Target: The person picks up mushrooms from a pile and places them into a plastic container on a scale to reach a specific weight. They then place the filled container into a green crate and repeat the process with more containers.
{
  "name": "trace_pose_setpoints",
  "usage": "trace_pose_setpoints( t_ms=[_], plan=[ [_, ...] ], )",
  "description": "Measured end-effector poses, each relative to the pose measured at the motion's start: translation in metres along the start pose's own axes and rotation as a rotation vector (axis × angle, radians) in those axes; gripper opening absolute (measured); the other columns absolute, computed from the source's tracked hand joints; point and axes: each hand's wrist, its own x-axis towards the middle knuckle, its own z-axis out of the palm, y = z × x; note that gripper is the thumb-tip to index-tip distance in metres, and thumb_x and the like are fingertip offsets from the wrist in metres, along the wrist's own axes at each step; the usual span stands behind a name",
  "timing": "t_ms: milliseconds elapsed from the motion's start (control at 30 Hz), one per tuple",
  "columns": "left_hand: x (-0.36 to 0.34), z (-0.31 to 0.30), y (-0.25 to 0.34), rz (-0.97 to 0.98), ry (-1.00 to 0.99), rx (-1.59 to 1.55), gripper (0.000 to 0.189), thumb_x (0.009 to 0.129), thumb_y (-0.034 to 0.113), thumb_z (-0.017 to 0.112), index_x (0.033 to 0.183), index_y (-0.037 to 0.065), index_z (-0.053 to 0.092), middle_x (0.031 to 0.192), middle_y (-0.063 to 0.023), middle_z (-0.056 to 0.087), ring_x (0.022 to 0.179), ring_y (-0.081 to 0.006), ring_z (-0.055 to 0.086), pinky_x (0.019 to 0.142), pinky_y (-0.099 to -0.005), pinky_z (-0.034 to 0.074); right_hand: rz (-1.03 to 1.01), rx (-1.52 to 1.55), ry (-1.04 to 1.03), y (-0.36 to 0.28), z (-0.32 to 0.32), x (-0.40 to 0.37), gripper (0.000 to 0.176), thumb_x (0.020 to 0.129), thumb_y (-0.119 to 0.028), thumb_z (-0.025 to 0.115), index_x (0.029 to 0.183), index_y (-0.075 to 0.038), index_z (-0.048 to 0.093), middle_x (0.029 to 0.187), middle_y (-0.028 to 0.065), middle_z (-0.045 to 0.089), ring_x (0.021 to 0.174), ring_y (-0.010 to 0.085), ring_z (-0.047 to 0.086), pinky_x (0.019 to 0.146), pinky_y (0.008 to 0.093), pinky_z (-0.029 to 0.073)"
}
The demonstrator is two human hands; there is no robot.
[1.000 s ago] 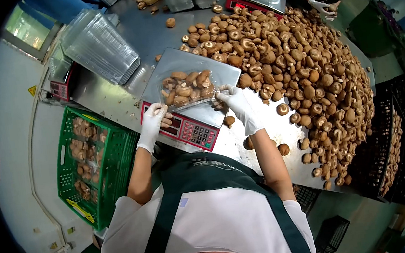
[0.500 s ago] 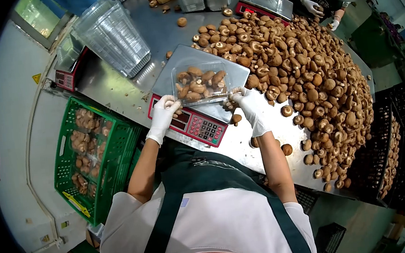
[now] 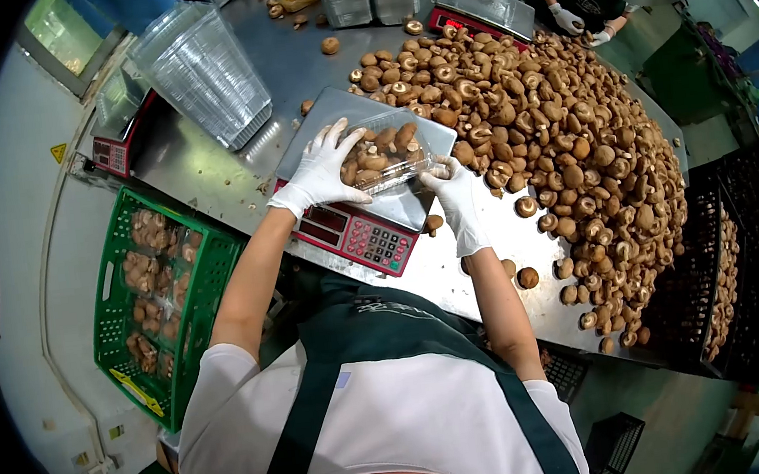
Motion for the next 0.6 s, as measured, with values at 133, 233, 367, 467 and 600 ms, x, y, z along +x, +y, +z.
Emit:
trace_pose_setpoints(
  t_ms=[133,233,367,467,600],
  plan=[
    [0.001,0.004,0.011,-0.003,0.042,0.133,0.097,0.057,0.054,0.073,0.139,0.023,0.033,0.143,-0.0194,0.025,0.131,-0.0393,0.025,0.104,-0.0542,0.024,0.038,0.099,0.13,0.002,0.003,0.005,0.032,0.077,0.001,0.063,0.107,0.003,0.05,0.081,0.0085,0.064,0.064,0.0145,0.063,0.058,0.0225,0.049],
    [0.007,-0.001,0.017,-0.003,0.067,0.151,0.088,0.058,0.05,0.071,0.136,0.023,0.039,0.139,-0.0206,0.032,0.128,-0.038,0.031,0.101,-0.0516,0.029,0.031,0.083,0.199,-0.004,0.013,0.003,0.029,0.074,0.005,0.059,0.102,0.002,0.051,0.074,0.0066,0.061,0.061,0.0139,0.06,0.055,0.0227,0.048],
    [0.024,-0.017,0.0,-0.016,0.032,-0.086,0.059,0.072,0.037,0.058,0.126,0.014,0.052,0.127,-0.0181,0.05,0.118,-0.032,0.047,0.099,-0.0375,0.038,0.013,-0.046,0.178,0.001,0.009,0.007,0.025,0.073,0.001,0.06,0.097,0.0,0.051,0.071,0.0035,0.056,0.057,0.0123,0.055,0.055,0.023,0.048],
    [0.036,-0.07,-0.023,-0.123,0.063,-0.645,0.054,0.076,0.03,0.061,0.127,0.012,0.052,0.129,-0.0168,0.051,0.121,-0.0301,0.047,0.1,-0.0353,0.038,0.077,0.022,0.21,0.009,0.005,0.009,0.021,0.075,-0.002,0.06,0.094,-0.001,0.051,0.075,0.0058,0.057,0.059,0.0134,0.056,0.053,0.0263,0.049],
    [0.044,-0.095,-0.031,0.031,0.762,0.054,0.047,0.075,0.024,0.069,0.118,0.009,0.058,0.12,-0.0157,0.056,0.115,-0.0289,0.051,0.097,-0.0343,0.041,0.119,0.076,0.155,0.0,0.005,0.003,0.022,0.077,-0.004,0.061,0.097,-0.001,0.052,0.079,0.0077,0.06,0.062,0.0137,0.058,0.055,0.0261,0.051]
  ],
)
